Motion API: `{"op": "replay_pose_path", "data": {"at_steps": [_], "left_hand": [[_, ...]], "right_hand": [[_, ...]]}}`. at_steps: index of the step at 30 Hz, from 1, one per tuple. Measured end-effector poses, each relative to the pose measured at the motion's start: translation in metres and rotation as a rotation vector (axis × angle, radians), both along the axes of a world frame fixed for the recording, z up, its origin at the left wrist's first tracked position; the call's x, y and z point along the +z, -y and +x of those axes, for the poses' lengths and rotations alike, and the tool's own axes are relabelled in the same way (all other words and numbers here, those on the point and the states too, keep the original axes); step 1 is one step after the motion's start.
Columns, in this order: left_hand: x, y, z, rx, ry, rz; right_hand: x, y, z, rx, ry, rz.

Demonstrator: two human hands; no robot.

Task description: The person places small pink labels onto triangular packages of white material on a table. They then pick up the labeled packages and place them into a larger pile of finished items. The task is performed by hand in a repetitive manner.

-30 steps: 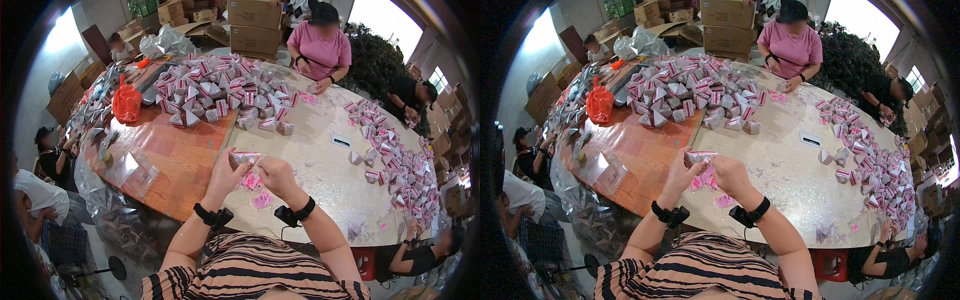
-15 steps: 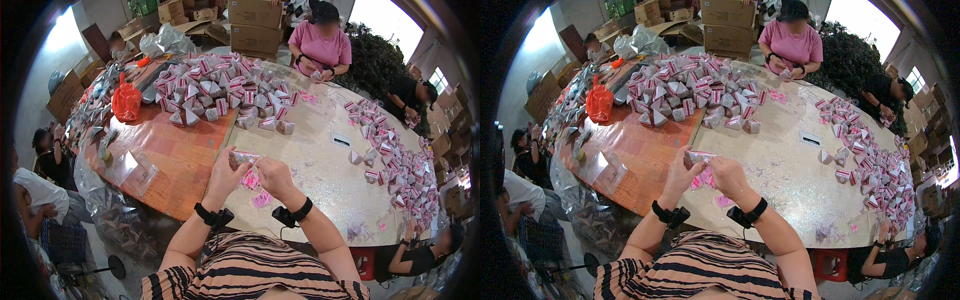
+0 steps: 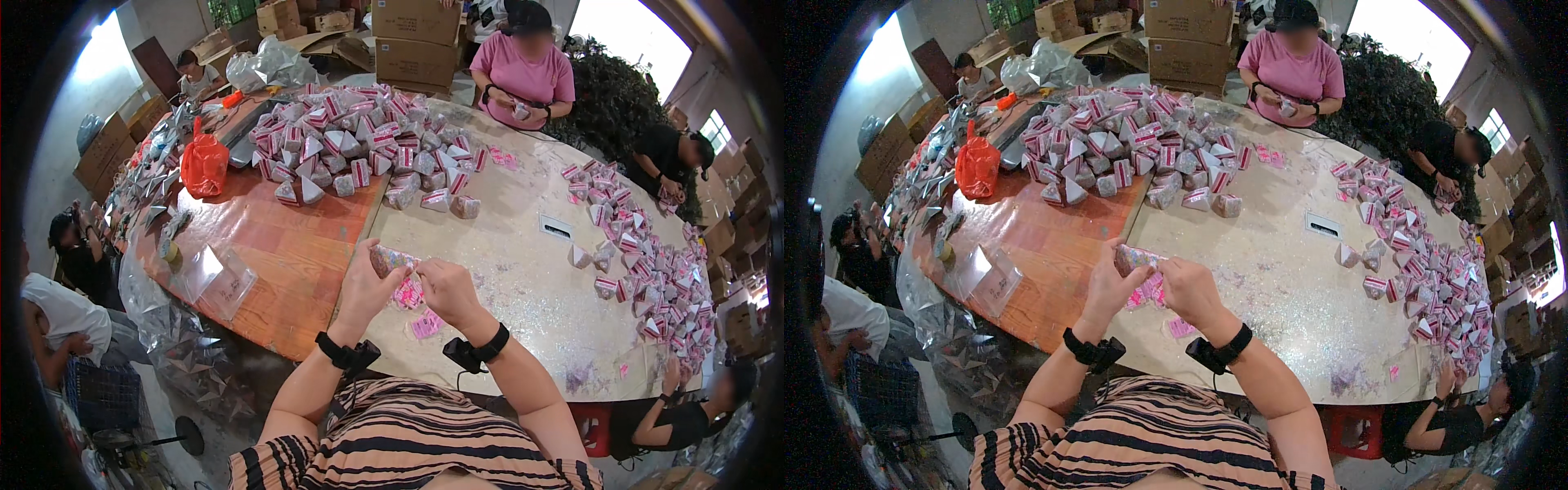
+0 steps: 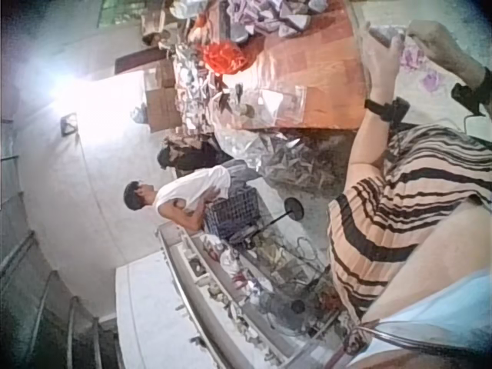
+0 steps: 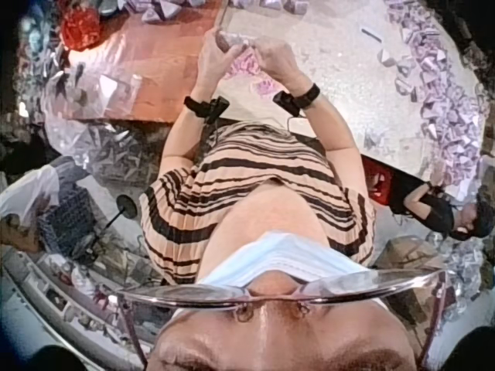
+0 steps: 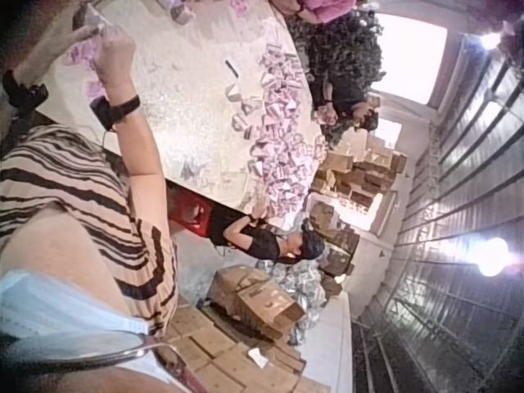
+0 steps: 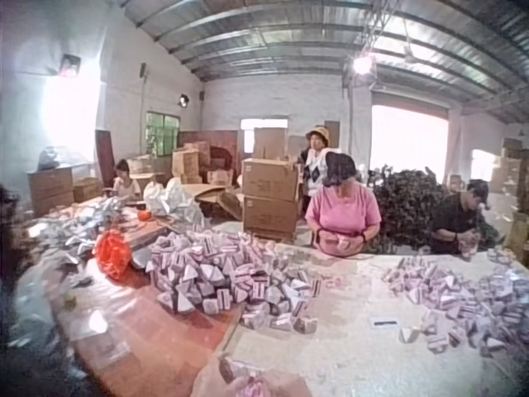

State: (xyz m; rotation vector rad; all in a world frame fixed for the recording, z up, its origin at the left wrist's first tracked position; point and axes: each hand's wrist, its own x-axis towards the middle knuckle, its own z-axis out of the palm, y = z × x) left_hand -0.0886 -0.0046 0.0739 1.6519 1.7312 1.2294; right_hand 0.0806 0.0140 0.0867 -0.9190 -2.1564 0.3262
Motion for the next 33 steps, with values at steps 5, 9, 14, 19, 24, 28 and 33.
{"op": "replay_pose_path", "data": {"at_steps": [5,9,14,19,24,28,33], "left_hand": [[-0.006,0.000,0.000,0.044,-0.020,0.042],[-0.008,0.002,0.002,0.057,-0.078,0.033],[-0.009,0.005,0.003,0.023,0.000,-0.121],[-0.023,0.002,-0.001,0.008,0.149,-0.122],[-0.006,0.009,0.000,0.007,-0.012,-0.133],[-0.012,0.009,0.001,0.005,-0.059,-0.099],[-0.045,-0.001,-0.005,-0.013,0.233,-0.141]], "right_hand": [[-0.001,0.003,-0.003,-0.013,0.049,0.029],[-0.004,0.004,-0.003,-0.021,0.071,0.032],[-0.014,0.007,-0.003,-0.029,0.038,0.020],[-0.014,0.007,-0.005,-0.035,0.019,0.017],[-0.013,0.009,-0.004,-0.029,0.043,-0.039],[-0.015,0.013,-0.006,-0.039,0.022,-0.054],[-0.016,0.015,-0.005,-0.048,0.000,-0.095]]}}
